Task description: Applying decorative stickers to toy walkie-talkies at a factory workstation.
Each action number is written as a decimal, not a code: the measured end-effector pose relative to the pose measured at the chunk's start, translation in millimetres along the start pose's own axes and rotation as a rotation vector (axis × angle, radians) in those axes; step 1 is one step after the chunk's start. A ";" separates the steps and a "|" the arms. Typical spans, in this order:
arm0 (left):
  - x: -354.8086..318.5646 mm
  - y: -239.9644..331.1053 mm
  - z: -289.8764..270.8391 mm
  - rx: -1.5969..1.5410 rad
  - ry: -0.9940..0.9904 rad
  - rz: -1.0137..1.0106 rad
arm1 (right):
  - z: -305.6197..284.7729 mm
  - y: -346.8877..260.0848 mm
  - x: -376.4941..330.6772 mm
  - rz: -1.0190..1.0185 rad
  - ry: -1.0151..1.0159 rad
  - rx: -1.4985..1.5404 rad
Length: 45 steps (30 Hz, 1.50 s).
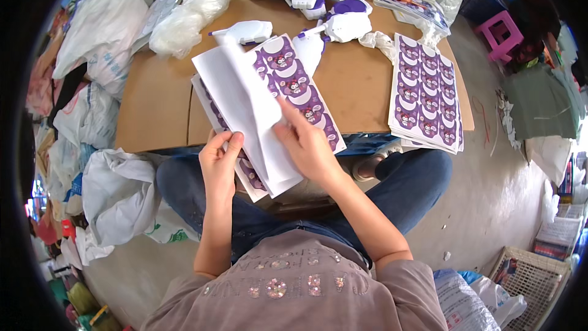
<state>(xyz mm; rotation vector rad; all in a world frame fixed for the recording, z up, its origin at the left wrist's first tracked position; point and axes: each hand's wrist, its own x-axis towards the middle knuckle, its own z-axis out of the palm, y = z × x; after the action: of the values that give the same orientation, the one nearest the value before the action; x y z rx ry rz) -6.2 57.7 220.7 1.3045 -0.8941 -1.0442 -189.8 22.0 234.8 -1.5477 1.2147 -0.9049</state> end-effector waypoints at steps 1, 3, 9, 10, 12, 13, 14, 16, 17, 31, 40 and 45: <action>0.0 0.0 0.1 -0.001 0.020 -0.005 | -2.8 -3.2 1.3 0.013 0.068 0.121; 1.6 1.9 -1.4 -0.015 0.020 0.036 | -12.7 -10.5 3.4 -0.305 0.313 -0.030; 0.5 4.6 3.1 -0.026 0.007 0.017 | -6.7 -16.0 -8.3 -0.420 0.178 -0.702; 0.2 3.9 4.3 -0.056 0.007 -0.020 | -1.4 -12.4 -8.6 -0.358 0.177 -0.641; -0.8 1.9 6.1 -0.037 -0.001 0.089 | 7.5 -3.3 -7.4 -0.303 0.131 -0.535; -1.4 1.2 5.9 -0.032 -0.007 0.134 | 9.9 0.8 -6.9 -0.345 0.169 -0.481; -1.4 1.0 4.9 -0.007 0.003 0.139 | 11.1 3.9 -5.7 -0.286 0.114 -0.443; -0.2 0.8 2.7 0.026 0.009 0.123 | 8.6 5.8 -2.0 -0.228 0.077 -0.370; 0.6 0.7 1.6 0.021 0.005 0.117 | 4.3 4.3 -1.1 -0.158 0.017 -0.363; 4.6 -2.2 1.3 0.105 0.023 0.131 | 7.4 -2.2 -3.5 -0.282 0.245 -0.694; 9.7 -1.0 -2.7 0.096 0.020 0.095 | -19.2 -6.1 6.8 -0.305 0.512 -0.716; 8.2 0.2 -2.4 0.197 0.048 -0.010 | -12.2 -18.6 -3.9 -0.373 0.334 -0.780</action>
<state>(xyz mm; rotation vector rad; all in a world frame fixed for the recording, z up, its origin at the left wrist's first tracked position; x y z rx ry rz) -1.4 50.7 220.3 1.4922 -0.9740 -0.9465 -197.0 24.3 256.2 -2.3676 1.6712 -1.0124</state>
